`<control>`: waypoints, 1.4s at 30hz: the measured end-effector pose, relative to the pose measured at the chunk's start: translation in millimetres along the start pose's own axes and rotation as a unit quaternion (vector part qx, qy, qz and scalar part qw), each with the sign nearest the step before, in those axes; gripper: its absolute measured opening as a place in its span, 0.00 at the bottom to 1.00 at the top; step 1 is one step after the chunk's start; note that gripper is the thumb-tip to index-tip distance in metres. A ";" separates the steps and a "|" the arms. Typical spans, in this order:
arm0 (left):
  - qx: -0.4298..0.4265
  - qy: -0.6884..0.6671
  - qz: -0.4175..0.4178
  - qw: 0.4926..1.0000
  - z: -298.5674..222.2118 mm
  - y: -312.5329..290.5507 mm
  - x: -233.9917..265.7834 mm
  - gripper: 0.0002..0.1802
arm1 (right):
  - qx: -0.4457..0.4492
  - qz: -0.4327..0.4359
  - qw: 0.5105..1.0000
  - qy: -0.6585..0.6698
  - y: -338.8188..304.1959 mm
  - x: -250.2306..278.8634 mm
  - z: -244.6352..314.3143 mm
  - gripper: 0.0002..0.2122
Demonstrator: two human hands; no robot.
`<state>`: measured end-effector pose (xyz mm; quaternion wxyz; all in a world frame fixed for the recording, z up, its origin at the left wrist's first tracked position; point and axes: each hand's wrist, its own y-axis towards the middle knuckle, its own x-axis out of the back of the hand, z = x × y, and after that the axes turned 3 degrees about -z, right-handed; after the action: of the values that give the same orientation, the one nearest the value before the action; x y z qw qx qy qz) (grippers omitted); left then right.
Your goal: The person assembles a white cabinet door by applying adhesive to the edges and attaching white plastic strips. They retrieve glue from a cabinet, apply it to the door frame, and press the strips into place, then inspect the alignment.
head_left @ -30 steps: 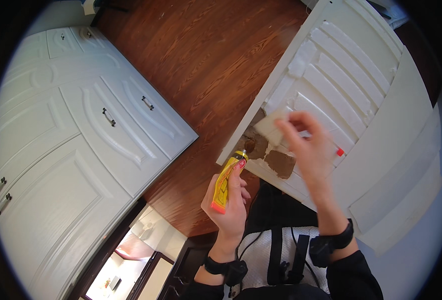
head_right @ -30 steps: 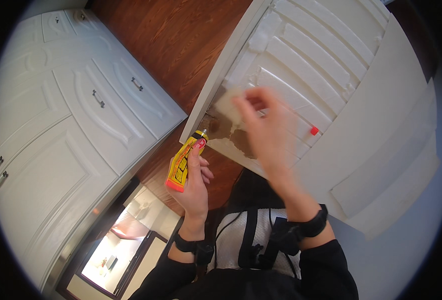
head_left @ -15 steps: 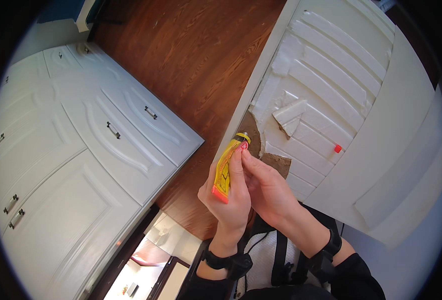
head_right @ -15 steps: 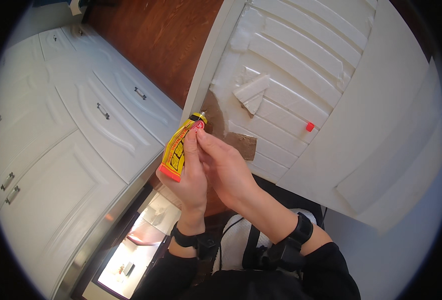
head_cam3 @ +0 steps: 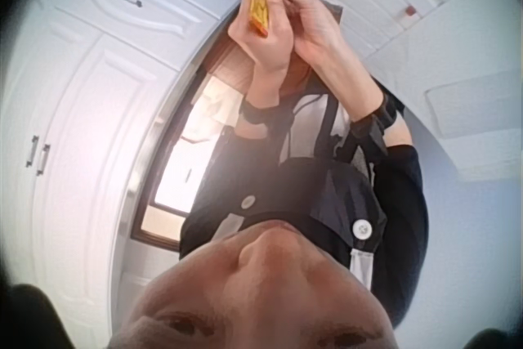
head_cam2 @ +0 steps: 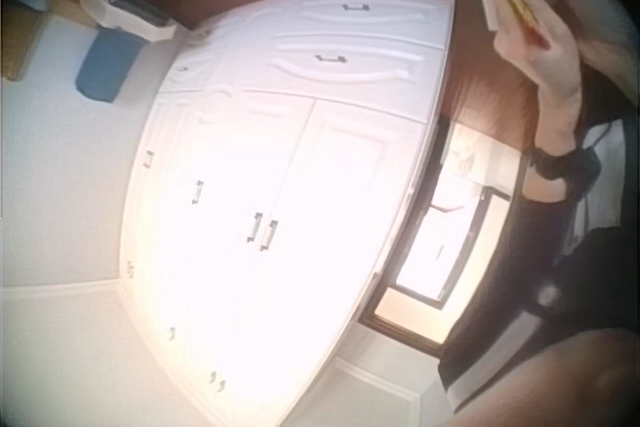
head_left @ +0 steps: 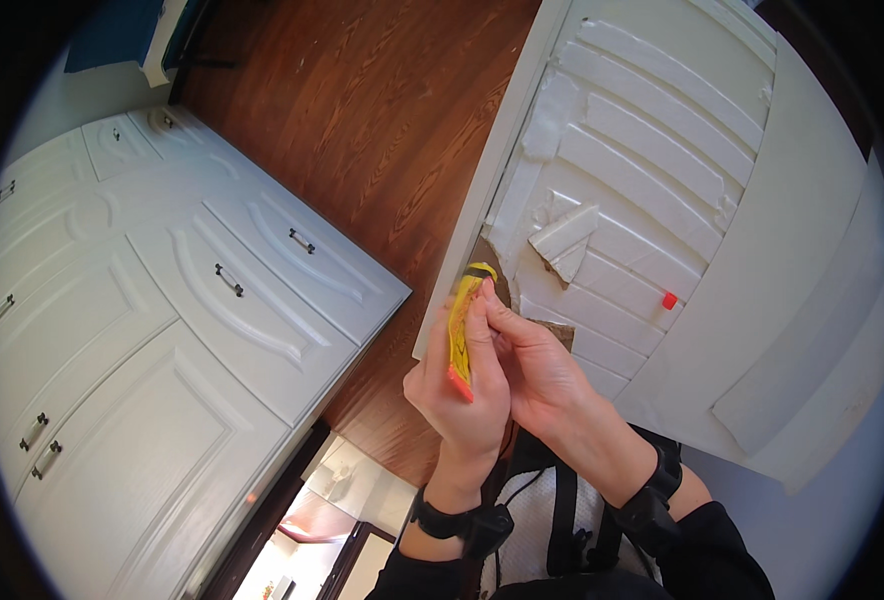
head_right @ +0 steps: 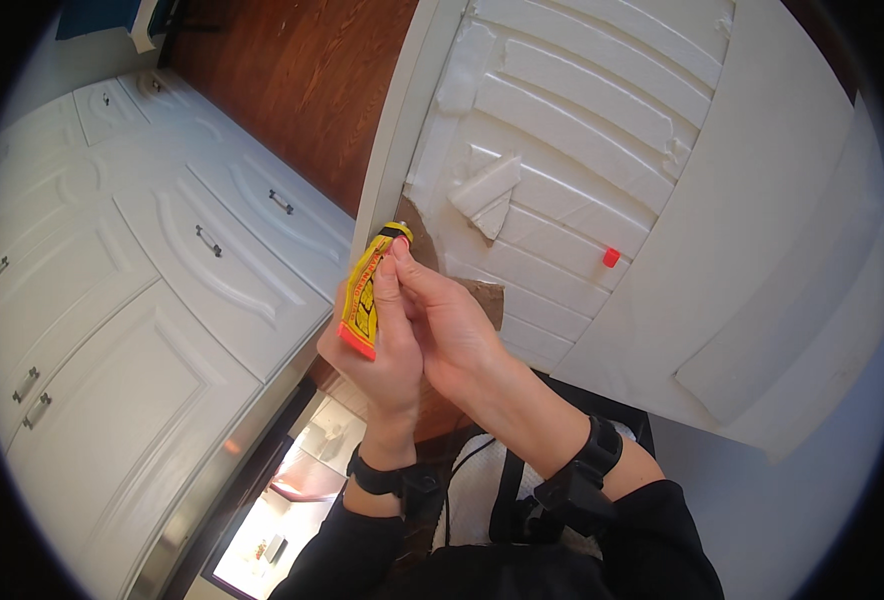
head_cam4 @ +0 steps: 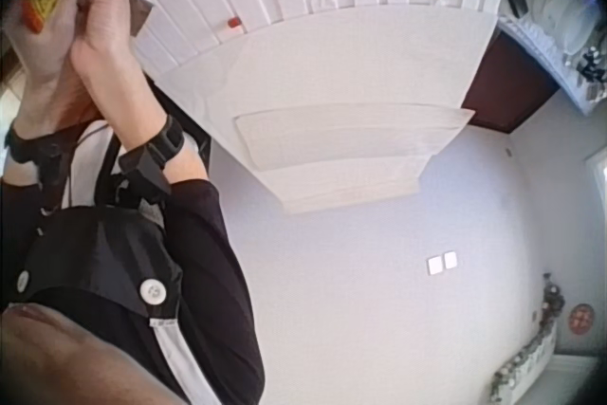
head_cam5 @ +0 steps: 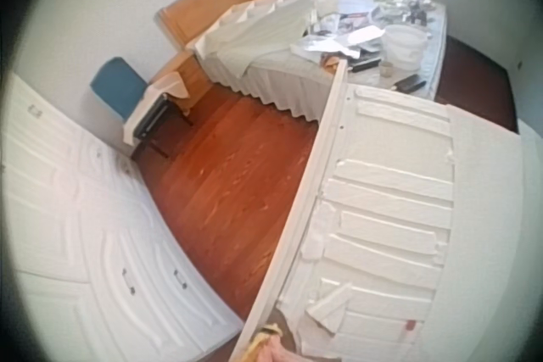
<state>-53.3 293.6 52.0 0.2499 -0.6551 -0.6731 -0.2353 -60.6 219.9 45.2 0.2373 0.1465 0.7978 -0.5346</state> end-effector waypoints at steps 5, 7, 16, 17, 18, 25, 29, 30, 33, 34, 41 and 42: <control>-0.007 0.020 0.002 1.000 -2.5 -1.0 -0.6 0.08 | -0.002 -0.032 0.999 0.003 -0.7 2.1 -1.1 0.12; 0.013 0.016 0.000 1.000 -3.4 -3.2 0.2 0.08 | -0.012 -0.013 1.000 0.012 1.0 4.6 -0.3 0.09; 0.039 0.016 0.013 0.999 1.0 -21.5 8.1 0.10 | -0.039 -0.036 0.999 0.000 -8.1 16.3 -5.8 0.09; 0.019 0.022 0.014 0.999 3.2 -22.8 8.5 0.09 | -0.040 -0.046 0.998 -0.002 -9.4 17.6 -6.8 0.10; 0.003 0.032 0.016 0.999 5.0 -24.5 9.2 0.09 | -0.037 -0.047 0.998 0.000 -10.6 18.7 -8.1 0.09; 0.018 0.048 0.029 0.998 8.6 -40.9 18.9 0.08 | -0.019 -0.084 0.996 -0.014 -18.5 26.2 -18.6 0.09; 0.023 0.062 0.026 0.997 11.1 -46.8 23.2 0.08 | -0.035 -0.083 0.996 -0.005 -17.6 31.6 -24.1 0.09; 0.030 0.071 0.025 0.997 11.8 -48.2 24.7 0.08 | -0.032 -0.070 0.997 -0.007 -16.9 33.1 -25.5 0.09; 0.056 0.069 0.028 0.996 15.2 -52.0 28.2 0.08 | -0.039 -0.065 0.997 -0.005 -14.5 37.4 -29.8 0.09; 0.054 0.057 0.021 0.997 17.1 -52.7 28.5 0.08 | -0.041 -0.058 0.997 -0.006 -13.6 38.7 -31.2 0.09; 0.147 -0.050 -0.075 0.985 23.8 -53.5 30.1 0.09 | -0.047 -0.015 0.998 -0.037 -3.4 37.2 -47.3 0.11; 0.142 -0.051 -0.089 0.985 23.5 -53.5 30.8 0.08 | -0.048 -0.014 0.998 -0.044 -2.7 36.8 -48.3 0.12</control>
<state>-108.0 330.6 54.5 0.2837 -0.5614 -0.7673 -0.1251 -103.7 262.6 42.9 0.2714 0.1005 0.8132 -0.5049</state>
